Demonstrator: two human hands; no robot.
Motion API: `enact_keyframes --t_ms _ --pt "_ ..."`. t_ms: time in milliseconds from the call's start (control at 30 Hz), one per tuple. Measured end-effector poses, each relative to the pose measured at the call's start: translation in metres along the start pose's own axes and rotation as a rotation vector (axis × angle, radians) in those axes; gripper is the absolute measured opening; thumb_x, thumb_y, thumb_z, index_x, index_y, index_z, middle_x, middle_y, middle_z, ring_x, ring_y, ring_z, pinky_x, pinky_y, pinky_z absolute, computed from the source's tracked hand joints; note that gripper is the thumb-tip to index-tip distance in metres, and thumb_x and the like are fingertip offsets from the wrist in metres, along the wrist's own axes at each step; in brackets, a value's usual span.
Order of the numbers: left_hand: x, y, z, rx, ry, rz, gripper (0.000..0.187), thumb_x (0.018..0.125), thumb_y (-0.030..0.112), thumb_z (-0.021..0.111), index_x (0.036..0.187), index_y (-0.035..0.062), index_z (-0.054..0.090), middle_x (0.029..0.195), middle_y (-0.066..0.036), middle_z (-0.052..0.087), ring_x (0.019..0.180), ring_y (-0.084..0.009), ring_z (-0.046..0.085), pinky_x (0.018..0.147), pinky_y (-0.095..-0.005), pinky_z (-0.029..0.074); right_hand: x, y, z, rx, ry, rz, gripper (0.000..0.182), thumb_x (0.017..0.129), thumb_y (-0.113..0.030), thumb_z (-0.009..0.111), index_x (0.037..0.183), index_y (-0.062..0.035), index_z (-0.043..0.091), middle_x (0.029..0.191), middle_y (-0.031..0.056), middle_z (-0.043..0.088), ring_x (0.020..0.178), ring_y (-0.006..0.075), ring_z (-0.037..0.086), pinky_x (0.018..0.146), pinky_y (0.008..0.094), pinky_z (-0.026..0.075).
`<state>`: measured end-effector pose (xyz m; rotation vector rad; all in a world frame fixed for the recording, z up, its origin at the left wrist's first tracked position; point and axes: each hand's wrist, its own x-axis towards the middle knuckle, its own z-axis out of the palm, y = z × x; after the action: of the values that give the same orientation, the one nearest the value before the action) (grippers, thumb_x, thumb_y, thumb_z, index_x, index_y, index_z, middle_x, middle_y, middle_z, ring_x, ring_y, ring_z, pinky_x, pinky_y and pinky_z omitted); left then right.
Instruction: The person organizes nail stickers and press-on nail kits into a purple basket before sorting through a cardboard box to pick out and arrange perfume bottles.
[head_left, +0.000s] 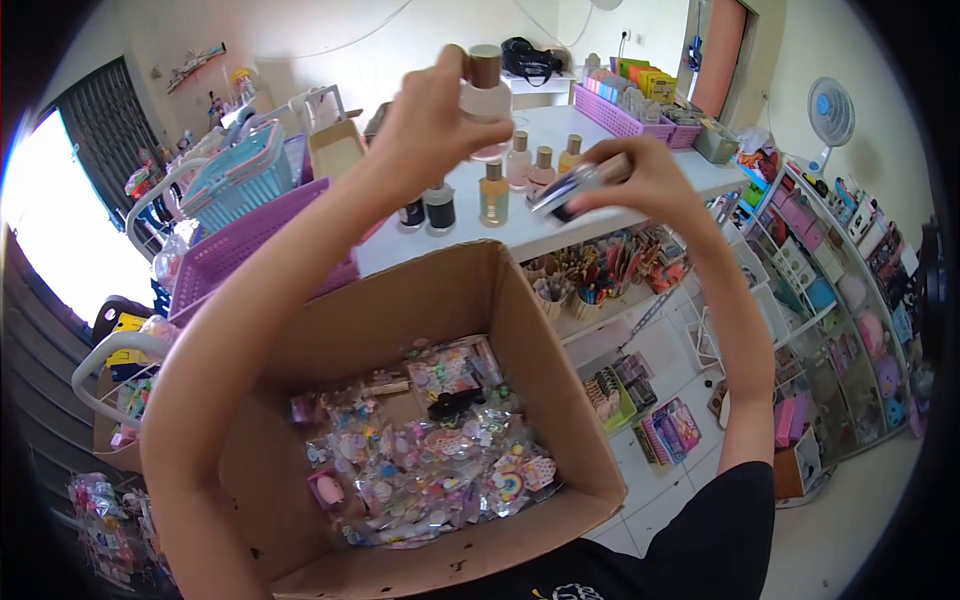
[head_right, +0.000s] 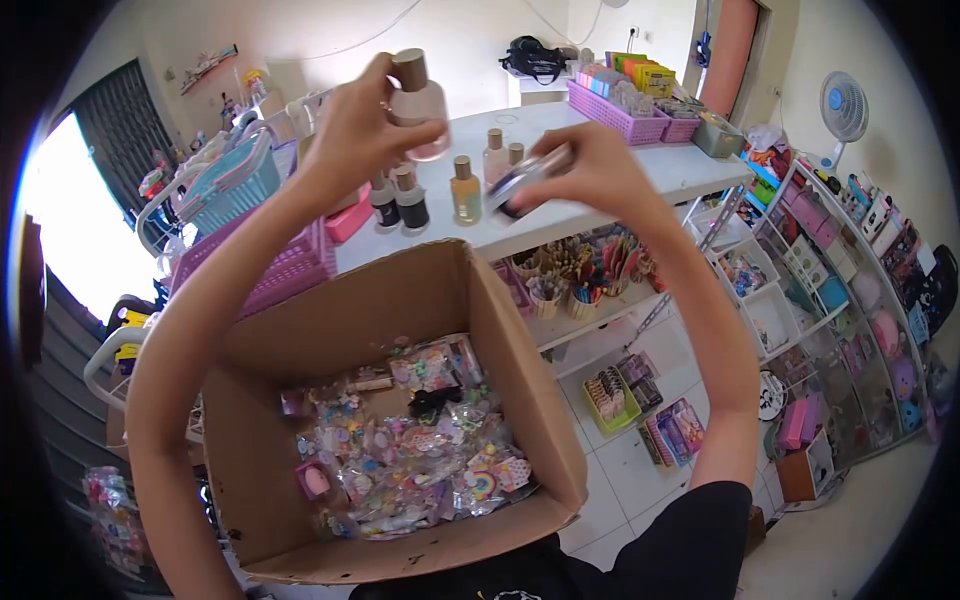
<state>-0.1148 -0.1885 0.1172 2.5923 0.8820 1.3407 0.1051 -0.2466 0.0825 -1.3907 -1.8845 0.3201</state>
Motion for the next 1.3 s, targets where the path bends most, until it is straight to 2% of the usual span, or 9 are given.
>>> enact_keyframes --t_ms 100,300,433,900,1000,1067,1133,1233,1300 --pt "0.01 -0.001 0.056 -0.117 -0.054 0.015 0.041 0.064 0.018 0.069 0.083 -0.0051 0.042 0.065 -0.016 0.058 0.052 -0.017 0.059 0.044 -0.026 0.048 0.012 0.065 -0.032 -0.262 0.177 0.056 0.04 0.048 -0.025 0.077 0.076 -0.0004 0.062 0.061 0.0046 0.06 0.055 0.0111 0.055 0.055 0.0215 0.043" --pt "0.024 0.001 0.173 -0.133 -0.154 0.009 0.044 0.057 0.021 0.067 0.08 -0.0033 0.039 0.065 -0.022 0.055 0.062 -0.0334 0.058 0.057 -0.0377 0.047 0.05 0.179 -0.023 -0.229 0.381 -0.01 0.039 0.043 -0.031 0.07 0.064 -0.0003 0.06 0.057 0.0116 0.058 0.049 0.0211 0.055 0.052 0.0294 0.045" --pt "0.025 -0.005 0.224 -0.078 -0.194 0.003 0.047 0.056 0.013 0.072 0.084 -0.0036 0.039 0.074 -0.025 0.054 0.076 -0.0399 0.053 0.063 -0.0412 0.044 0.081 0.217 0.002 -0.247 0.477 -0.062 0.044 0.042 -0.027 0.071 0.072 0.0011 0.054 0.066 0.017 0.058 0.065 0.0309 0.058 0.06 0.0354 0.046" --pt "0.029 -0.012 0.282 -0.053 -0.046 -0.375 0.037 0.065 0.005 0.063 0.088 -0.0059 0.037 0.083 -0.027 0.05 0.081 -0.0411 0.051 0.07 -0.0429 0.042 0.112 0.251 0.022 -0.148 0.349 0.095 0.052 0.046 -0.021 0.075 0.085 -0.0003 0.049 0.073 0.0191 0.058 0.073 0.0344 0.058 0.066 0.0365 0.046" --pt "0.025 -0.007 0.29 -0.088 0.0 -0.402 0.037 0.068 0.001 0.06 0.094 -0.0096 0.036 0.093 -0.031 0.046 0.087 -0.0417 0.049 0.072 -0.0429 0.041 0.099 0.25 0.018 -0.059 0.335 0.045 0.049 0.054 -0.017 0.072 0.094 0.0004 0.05 0.071 0.0156 0.059 0.069 0.0249 0.06 0.062 0.0315 0.047" --pt "0.016 -0.005 0.289 -0.038 0.063 -0.246 0.042 0.071 0.005 0.058 0.101 -0.0129 0.034 0.102 -0.031 0.04 0.092 -0.041 0.046 0.073 -0.0423 0.042 0.096 0.271 0.016 0.106 0.321 -0.005 0.051 0.058 -0.015 0.072 0.102 0.0003 0.049 0.077 0.0134 0.06 0.071 0.0196 0.06 0.062 0.0296 0.047" --pt "0.005 -0.02 0.287 0.297 0.32 0.232 0.049 0.074 0.012 0.057 0.106 -0.0142 0.031 0.102 -0.03 0.038 0.097 -0.0396 0.043 0.073 -0.0401 0.043 0.089 0.286 0.004 0.436 0.198 0.078 0.048 0.071 -0.021 0.065 0.111 -0.0028 0.046 0.09 0.0105 0.058 0.077 0.0177 0.058 0.065 0.0266 0.047" --pt "-0.001 0.012 0.199 0.077 0.07 0.076 0.044 0.075 0.017 0.057 0.103 -0.0098 0.036 0.096 -0.024 0.042 0.087 -0.036 0.049 0.068 -0.0368 0.046 0.067 0.257 -0.011 0.759 0.406 0.32 0.042 0.08 -0.041 0.052 0.104 -0.0063 0.048 0.091 0.0088 0.058 0.081 0.0157 0.055 0.074 0.0284 0.045" --pt "-0.02 0.016 0.145 0.12 -0.102 0.458 0.038 0.073 0.015 0.059 0.101 -0.0027 0.039 0.09 -0.017 0.046 0.073 -0.0306 0.054 0.058 -0.0339 0.046 0.048 0.224 -0.023 0.807 0.623 0.276 0.032 0.079 -0.038 0.055 0.091 -0.0087 0.053 0.079 0.0036 0.057 0.067 0.0096 0.051 0.06 0.0224 0.042"
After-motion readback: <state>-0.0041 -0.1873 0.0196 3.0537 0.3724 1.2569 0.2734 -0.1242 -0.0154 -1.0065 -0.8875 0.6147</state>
